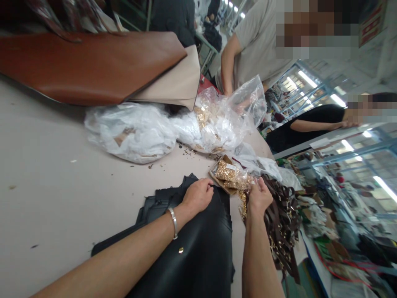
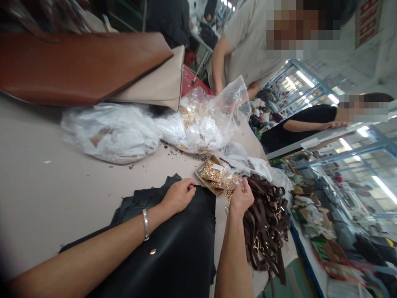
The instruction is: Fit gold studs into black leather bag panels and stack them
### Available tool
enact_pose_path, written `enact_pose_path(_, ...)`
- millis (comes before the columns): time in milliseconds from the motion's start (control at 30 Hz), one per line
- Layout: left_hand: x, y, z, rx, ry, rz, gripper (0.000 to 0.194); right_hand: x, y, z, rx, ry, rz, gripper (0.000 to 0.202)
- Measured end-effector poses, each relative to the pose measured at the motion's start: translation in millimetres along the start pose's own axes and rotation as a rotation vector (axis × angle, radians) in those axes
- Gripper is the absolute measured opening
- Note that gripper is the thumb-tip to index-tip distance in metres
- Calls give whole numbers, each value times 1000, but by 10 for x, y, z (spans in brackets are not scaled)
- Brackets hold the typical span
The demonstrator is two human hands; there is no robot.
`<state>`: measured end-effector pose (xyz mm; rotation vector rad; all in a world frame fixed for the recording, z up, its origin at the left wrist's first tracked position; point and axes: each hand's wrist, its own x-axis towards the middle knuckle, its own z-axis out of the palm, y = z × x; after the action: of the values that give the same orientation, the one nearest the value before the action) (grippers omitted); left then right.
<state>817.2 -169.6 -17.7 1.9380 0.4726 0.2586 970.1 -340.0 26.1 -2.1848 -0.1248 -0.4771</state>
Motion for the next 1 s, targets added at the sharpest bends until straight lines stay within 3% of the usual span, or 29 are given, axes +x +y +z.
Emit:
enact_pose_path(300,-24,48,9,111,42,54,19,-289,-550,240,-186,-52,-249,47)
enact_pose_path(467,123,177,23,205,94,133,34,-360,-721,392,-259,-104,-360,46)
enact_pose_path(633,300,209,132,273,157,160,34,-383,-744,459,-285,-145,-452,44)
enact_pose_path(800,357,180,187,359,231,188,31,-256,-681,318,-284,-105,-452,43)
enact_pose_path(1000,516,263,165,476,150,387,19,-93,-682,198,-278,-96,-491,42)
